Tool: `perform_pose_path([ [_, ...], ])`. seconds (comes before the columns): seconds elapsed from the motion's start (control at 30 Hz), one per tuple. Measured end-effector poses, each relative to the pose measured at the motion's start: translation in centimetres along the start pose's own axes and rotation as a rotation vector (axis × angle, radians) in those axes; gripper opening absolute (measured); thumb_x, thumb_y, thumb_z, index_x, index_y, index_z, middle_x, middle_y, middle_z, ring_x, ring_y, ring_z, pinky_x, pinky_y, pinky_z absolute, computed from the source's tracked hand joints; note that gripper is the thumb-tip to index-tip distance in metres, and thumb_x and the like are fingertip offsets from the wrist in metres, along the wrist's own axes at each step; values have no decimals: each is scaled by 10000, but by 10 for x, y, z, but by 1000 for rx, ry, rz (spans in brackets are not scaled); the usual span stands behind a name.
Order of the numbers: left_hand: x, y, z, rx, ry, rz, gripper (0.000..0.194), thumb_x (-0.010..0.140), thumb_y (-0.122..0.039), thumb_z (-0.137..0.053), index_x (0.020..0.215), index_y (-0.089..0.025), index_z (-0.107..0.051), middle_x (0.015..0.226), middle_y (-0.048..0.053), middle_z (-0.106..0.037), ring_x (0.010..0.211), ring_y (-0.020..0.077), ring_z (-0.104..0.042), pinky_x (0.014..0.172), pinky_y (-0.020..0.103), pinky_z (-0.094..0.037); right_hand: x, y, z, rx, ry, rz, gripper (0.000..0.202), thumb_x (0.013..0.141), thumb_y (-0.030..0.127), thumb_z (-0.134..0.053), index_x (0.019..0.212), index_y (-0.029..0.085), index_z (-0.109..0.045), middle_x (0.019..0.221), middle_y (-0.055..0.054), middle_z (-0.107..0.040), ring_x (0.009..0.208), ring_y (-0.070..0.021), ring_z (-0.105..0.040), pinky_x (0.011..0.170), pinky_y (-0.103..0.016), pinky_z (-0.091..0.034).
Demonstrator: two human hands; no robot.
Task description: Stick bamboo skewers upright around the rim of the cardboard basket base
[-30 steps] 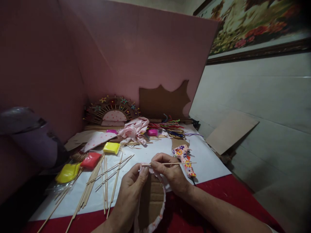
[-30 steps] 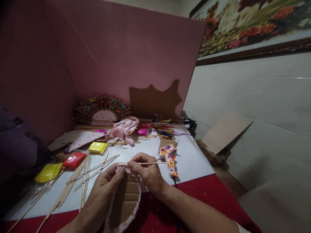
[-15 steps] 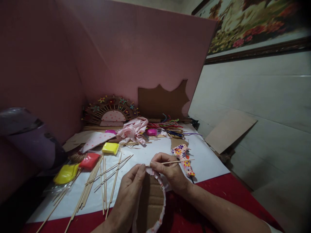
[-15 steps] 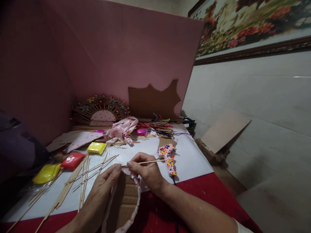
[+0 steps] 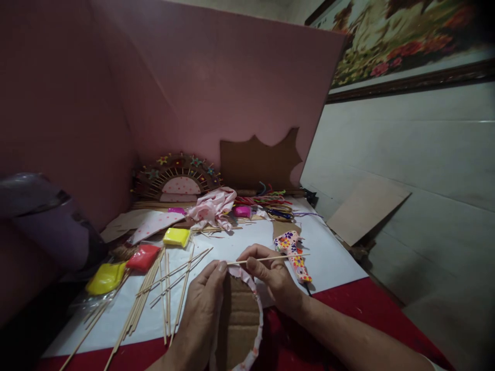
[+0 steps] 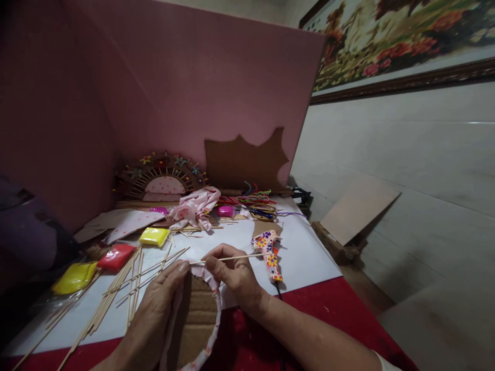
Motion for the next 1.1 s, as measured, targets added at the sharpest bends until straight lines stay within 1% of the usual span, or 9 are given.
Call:
perform_pose_path([
  [0.07,1,-3,2,25,-20,-17,190,768,-347,-558,676,-181,-569,607,-39,-526,570,104,-465,534,180,-417,0,-1,-1,14,10,-2,262,734,415,-603,753,154,-580,595,14,-513,497,-91,-435,473,-217,-359],
  [0.3,3,-8,3,76,-7,-57,196,791,-354,-522,698,-192,-581,603,-43,-506,556,106,-454,518,182,-413,0,-4,-4,27,20,-14,262,740,409,-601,773,150,-585,600,14,-496,484,-84,-429,450,-208,-356],
  [0.47,3,-6,2,34,0,-40,208,784,-354,-532,658,-191,-558,589,-41,-516,549,107,-459,511,182,-413,0,-5,-5,29,32,-9,288,726,430,-606,775,148,-587,608,12,-494,482,-83,-425,444,-208,-351],
  [0.6,3,-5,1,-5,10,-28,194,777,-355,-543,684,-190,-586,583,-45,-516,540,105,-458,498,182,-406,-2,-2,-7,9,53,9,276,738,421,-599,778,149,-576,604,13,-493,494,-81,-414,454,-203,-343],
  [0.7,3,-5,2,-15,-1,-35,179,767,-355,-556,728,-189,-613,616,-39,-545,568,112,-482,540,192,-422,-3,1,-8,-31,55,22,241,746,391,-600,792,155,-573,622,14,-487,505,-80,-407,459,-204,-329],
  [0.8,2,-5,4,1,-18,-49,167,759,-349,-569,742,-191,-623,641,-34,-557,602,117,-497,580,199,-431,-4,6,-7,-89,33,64,191,750,348,-605,775,161,-577,676,4,-490,551,-92,-431,487,-213,-340],
  [0.9,1,-6,3,38,2,-78,160,768,-342,-562,759,-196,-628,648,-36,-542,614,115,-492,578,191,-420,-6,10,-5,-121,-7,103,177,745,335,-612,759,161,-583,720,-12,-505,606,-110,-460,525,-223,-365],
  [1.03,1,-4,1,60,28,-80,163,763,-349,-566,741,-199,-627,620,-40,-531,590,110,-487,561,185,-401,-7,9,-4,-42,-21,92,203,754,369,-593,817,176,-578,670,-1,-512,534,-103,-447,476,-221,-357],
  [1.1,1,-3,0,59,36,-66,170,751,-357,-578,711,-196,-616,607,-42,-525,576,110,-484,548,186,-395,-7,7,-2,-5,-32,77,185,765,364,-581,771,179,-574,621,11,-509,485,-94,-433,451,-219,-344],
])
Point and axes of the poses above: each hand's wrist, its own x-axis towards the middle knuckle, its own z-axis out of the back of the hand, y = z × x, the point moved 9 cm from there along x, towards the middle knuckle
